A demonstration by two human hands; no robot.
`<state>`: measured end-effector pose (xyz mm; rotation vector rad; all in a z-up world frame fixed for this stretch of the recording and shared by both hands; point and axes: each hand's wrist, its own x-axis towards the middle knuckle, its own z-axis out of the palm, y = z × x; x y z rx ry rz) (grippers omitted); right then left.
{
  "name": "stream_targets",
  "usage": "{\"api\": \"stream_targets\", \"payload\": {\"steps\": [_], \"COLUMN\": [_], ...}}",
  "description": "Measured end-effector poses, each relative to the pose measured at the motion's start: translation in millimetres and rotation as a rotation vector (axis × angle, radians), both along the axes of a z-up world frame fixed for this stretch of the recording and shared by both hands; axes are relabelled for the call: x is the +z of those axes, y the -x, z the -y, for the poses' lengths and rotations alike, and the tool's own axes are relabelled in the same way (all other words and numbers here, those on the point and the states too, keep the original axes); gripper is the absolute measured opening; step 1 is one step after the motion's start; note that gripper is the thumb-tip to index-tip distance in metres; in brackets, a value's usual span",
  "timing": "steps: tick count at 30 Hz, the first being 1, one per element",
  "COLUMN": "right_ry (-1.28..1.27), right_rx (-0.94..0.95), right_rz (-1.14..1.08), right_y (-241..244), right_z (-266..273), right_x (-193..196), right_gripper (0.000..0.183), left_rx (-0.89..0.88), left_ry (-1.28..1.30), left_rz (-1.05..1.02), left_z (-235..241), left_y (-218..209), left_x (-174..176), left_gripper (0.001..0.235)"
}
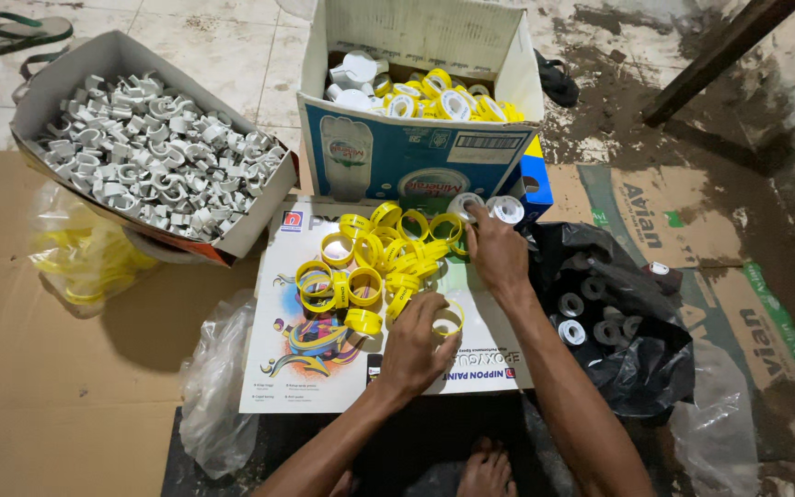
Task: The person sits on the floor and assembles small white plastic rings into yellow plastic frames. They pick up the components from boxes and a black bag, fit the rings into the frames by hand, and place the finished items into a larger box.
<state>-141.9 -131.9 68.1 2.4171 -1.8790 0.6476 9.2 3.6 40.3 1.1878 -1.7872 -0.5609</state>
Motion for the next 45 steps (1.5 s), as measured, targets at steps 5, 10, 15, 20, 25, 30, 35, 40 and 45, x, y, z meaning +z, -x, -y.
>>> {"api": "stream_targets", "payload": {"steps": [5,10,15,20,25,30,35,40,45], "right_ry": [0.049,0.121,-0.088,-0.145,-0.173,-0.07,0.003,0.007,0.049], "right_rx": [0.011,0.017,0.086,0.228,0.235,0.216,0.247,0.323,0.315], "right_rz": [0.125,0.474,0.916,0.878,0.85,1.197,1.129,0.907,0.754], "right_y": [-1.0,-0.8,-2.7,-4.0,-7.2,4.6,-2.5,-10.1,-10.7], "right_z": [-9.7,-58.0,-110.3,-119.7,-121.8,-115.8,-121.7,-126.6,-128.1], "right_x": [-2.3,-6.2,-25.7,-26.1,-18.6,-38.5,-25.5,-3.1,-5.2], "right_gripper": [0.021,0.014,0.019,0.019,0.017,0.014,0.023,0.042,0.048], "left_rx": [-0.009,-0.006,-0.01,-0.014,-0.029,-0.013,0.016,0.055,-0.036], "left_ry": [-0.084,-0.074,-0.095,-0.074,-0.089,-0.135,-0.359,-0.391,-0.4], "left_rz": [-0.094,-0.159,-0.219,-0.188,-0.223,-0.306,-0.536,-0.495,-0.47], "left_z": [1.5,7.9,10.2,7.1,5.7,0.7,10.0,13.7,7.0], "left_y": [-4.6,-4.4,-6.3,-7.5,-7.7,-8.9,-6.9,-8.0,-8.7], "left_x": [12.1,-1.4,-2.7,-1.4,6.0,41.2,7.2,-1.2,12.7], "left_gripper": [0.057,0.069,0.072,0.071,0.068,0.046,0.044,0.04,0.045]}}
